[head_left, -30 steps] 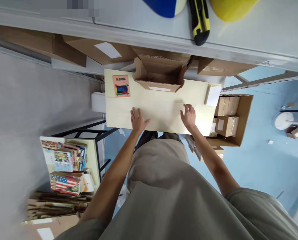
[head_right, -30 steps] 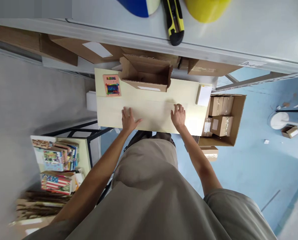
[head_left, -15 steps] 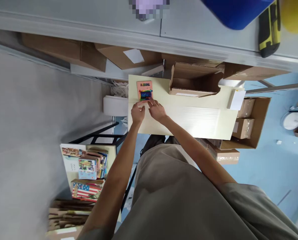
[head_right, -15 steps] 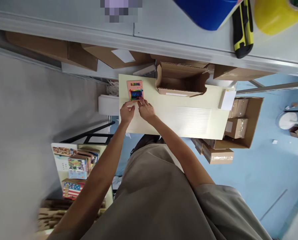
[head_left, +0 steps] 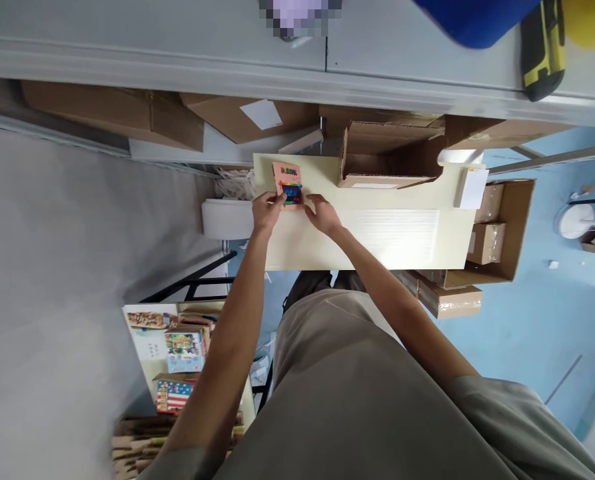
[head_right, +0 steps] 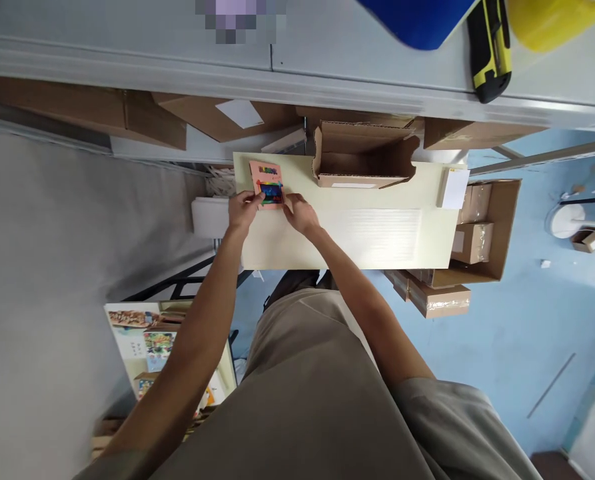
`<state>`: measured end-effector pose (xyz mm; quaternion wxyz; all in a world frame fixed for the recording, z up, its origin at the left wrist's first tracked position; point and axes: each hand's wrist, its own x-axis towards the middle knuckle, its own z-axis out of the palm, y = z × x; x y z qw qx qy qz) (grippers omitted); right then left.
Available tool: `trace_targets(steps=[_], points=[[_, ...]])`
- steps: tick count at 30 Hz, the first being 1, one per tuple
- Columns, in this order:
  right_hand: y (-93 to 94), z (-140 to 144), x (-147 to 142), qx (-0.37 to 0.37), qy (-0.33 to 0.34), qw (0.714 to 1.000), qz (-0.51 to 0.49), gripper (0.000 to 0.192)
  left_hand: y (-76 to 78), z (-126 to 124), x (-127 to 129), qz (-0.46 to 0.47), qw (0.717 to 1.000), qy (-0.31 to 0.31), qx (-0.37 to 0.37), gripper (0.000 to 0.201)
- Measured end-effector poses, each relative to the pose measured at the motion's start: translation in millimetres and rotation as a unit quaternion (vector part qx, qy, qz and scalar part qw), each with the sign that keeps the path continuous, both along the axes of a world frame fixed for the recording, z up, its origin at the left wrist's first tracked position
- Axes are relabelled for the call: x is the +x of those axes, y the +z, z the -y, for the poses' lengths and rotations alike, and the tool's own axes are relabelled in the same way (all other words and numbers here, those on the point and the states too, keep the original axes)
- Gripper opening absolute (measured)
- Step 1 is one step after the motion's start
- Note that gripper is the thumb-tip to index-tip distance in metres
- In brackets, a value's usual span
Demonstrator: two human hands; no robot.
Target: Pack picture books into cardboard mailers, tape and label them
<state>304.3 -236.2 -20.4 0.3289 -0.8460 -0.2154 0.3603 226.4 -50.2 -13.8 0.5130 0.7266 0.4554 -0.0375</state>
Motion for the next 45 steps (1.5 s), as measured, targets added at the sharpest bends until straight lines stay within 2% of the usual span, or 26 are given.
trace_targets(steps=[3, 5, 8, 10, 13, 17, 19, 22, 25, 29, 33, 35, 40, 45], points=[[3.8, 36.7, -2.0, 0.08, -0.124, 0.985, -0.088, 0.058, 21.6, 26.1, -25.0, 0.01, 0.997, 0.038, -0.066, 0.036], [9.3, 72.4, -9.2, 0.139, -0.173, 0.961, -0.167, 0.068, 31.2, 57.7, -41.8, 0.031, 0.989, 0.03, -0.14, 0.042], [19.6, 137.4, -22.8, 0.182, -0.22, 0.928, -0.241, 0.077, 33.5, 122.2, -55.1, 0.056, 0.973, 0.005, -0.226, 0.051], [24.7, 183.3, -29.1, 0.168, -0.256, 0.918, -0.252, 0.074, 28.1, 169.1, -53.1, 0.043, 0.967, -0.02, -0.251, 0.052], [26.1, 248.5, -29.6, 0.11, -0.303, 0.922, -0.217, 0.066, 15.1, 232.2, -37.1, -0.001, 0.968, -0.107, -0.225, 0.041], [19.0, 317.0, -15.6, 0.038, -0.306, 0.938, -0.159, 0.052, -1.4, 293.2, -7.8, -0.059, 0.963, -0.237, -0.114, 0.027], [14.4, 340.0, -6.2, 0.009, -0.298, 0.944, -0.141, 0.044, -8.0, 316.4, 4.2, -0.078, 0.958, -0.266, -0.076, 0.023], [8.0, 360.3, 5.8, -0.034, -0.276, 0.954, -0.115, 0.03, -17.1, 344.6, 14.8, -0.101, 0.954, -0.277, -0.048, 0.017], [3.0, 369.3, 12.5, -0.073, -0.236, 0.964, -0.1, 0.018, -25.3, 361.6, 17.5, -0.131, 0.957, -0.255, -0.041, 0.012], [2.4, 382.2, 17.8, -0.095, -0.194, 0.974, -0.07, 0.018, -32.1, 364.5, 17.1, -0.142, 0.963, -0.223, -0.054, 0.01], [4.3, 401.2, 25.0, -0.155, -0.258, 0.953, 0.03, 0.034, -34.0, 357.8, 17.2, -0.13, 0.965, -0.216, -0.073, 0.008], [2.7, 407.1, 28.3, -0.185, -0.275, 0.942, 0.044, 0.037, -34.4, 355.6, 16.5, -0.122, 0.965, -0.214, -0.089, 0.009], [-9.0, 409.5, 31.2, -0.19, -0.258, 0.946, 0.042, 0.021, -35.0, 353.9, 11.8, -0.107, 0.966, -0.209, -0.112, 0.006], [-13.1, 414.7, 34.6, -0.162, -0.286, 0.943, 0.056, 0.014, -34.2, 351.5, 9.1, -0.097, 0.971, -0.204, -0.081, 0.006]])
